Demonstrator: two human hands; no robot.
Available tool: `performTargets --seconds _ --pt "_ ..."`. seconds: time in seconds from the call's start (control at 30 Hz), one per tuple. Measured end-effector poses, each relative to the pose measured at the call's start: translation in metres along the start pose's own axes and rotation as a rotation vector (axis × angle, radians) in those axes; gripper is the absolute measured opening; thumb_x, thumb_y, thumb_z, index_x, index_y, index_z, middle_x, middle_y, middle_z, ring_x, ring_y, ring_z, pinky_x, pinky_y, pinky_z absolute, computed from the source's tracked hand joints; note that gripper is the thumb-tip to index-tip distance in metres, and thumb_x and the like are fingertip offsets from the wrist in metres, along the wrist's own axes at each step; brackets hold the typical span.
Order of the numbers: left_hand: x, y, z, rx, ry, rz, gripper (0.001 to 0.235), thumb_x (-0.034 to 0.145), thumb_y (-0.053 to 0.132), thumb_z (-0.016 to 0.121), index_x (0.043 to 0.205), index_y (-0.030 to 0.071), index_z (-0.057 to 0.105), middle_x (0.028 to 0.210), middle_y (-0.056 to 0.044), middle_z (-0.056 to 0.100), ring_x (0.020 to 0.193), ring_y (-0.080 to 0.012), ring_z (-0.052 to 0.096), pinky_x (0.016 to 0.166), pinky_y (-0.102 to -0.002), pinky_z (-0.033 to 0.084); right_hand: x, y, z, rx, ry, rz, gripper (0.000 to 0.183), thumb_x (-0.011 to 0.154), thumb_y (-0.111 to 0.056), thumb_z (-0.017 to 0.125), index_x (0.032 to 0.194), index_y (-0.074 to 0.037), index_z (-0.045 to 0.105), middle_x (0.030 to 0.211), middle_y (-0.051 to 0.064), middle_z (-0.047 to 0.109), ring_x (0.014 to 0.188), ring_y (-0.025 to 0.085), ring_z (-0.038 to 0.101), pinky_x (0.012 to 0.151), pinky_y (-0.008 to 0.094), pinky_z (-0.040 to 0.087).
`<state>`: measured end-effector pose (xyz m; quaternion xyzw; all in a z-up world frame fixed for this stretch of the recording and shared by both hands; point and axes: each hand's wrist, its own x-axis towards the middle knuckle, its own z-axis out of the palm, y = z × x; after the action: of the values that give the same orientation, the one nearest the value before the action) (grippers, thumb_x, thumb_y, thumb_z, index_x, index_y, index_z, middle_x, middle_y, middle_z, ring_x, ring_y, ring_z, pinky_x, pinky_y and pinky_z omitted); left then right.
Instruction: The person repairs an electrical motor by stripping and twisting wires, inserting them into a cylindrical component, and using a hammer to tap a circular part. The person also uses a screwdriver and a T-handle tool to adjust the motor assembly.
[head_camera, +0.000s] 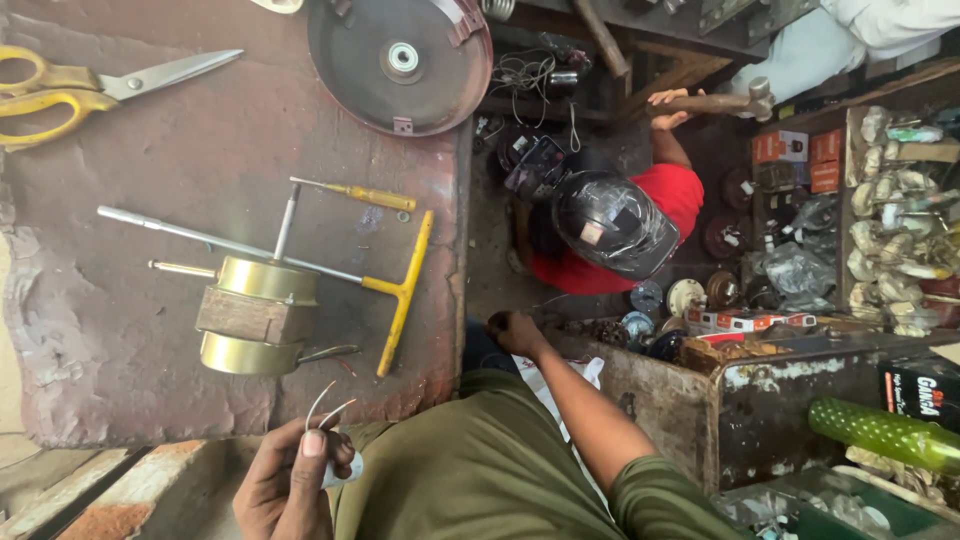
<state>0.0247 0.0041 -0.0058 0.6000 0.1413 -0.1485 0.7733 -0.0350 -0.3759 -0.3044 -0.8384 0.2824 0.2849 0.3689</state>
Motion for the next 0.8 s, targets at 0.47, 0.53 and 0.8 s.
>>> performTargets --seconds 0.47,0.53,0.8 --pt "0.001 0.004 0.003 0.05 0.022 -0.021 0.027 0.101 0.011 0.061 0.114 -0.012 0.067 0.083 -0.018 0.069 0.077 -0.0197 0.065 0.07 -0.034 0.053 -0.002 -0.011 -0.005 0.0 0.005 0.025 0.035 0.09 -0.027 0.071 0.116 -0.004 0.075 0.116 0.02 0.074 0.112 0.035 0.07 0.098 0.042 0.052" --pt "0.001 0.004 0.004 0.056 0.025 -0.023 0.027 0.101 0.011 0.061 0.113 -0.012 0.067 0.083 -0.018 0.069 0.078 -0.0199 0.066 0.069 -0.034 0.053 -0.001 -0.007 -0.002 -0.002 -0.011 0.003 0.034 0.09 -0.025 0.071 0.116 -0.004 0.075 0.116 0.02 0.074 0.112 0.035 0.07 0.098 0.042 0.052" --pt "0.001 0.004 0.006 0.051 0.02 -0.021 0.026 0.101 0.009 0.06 0.114 -0.012 0.066 0.083 -0.019 0.069 0.078 -0.0205 0.066 0.069 -0.035 0.053 0.001 0.003 0.003 0.033 -0.03 -0.002 0.031 0.089 -0.018 0.067 0.115 -0.004 0.075 0.114 0.018 0.076 0.11 0.032 0.072 0.098 0.04 0.053"
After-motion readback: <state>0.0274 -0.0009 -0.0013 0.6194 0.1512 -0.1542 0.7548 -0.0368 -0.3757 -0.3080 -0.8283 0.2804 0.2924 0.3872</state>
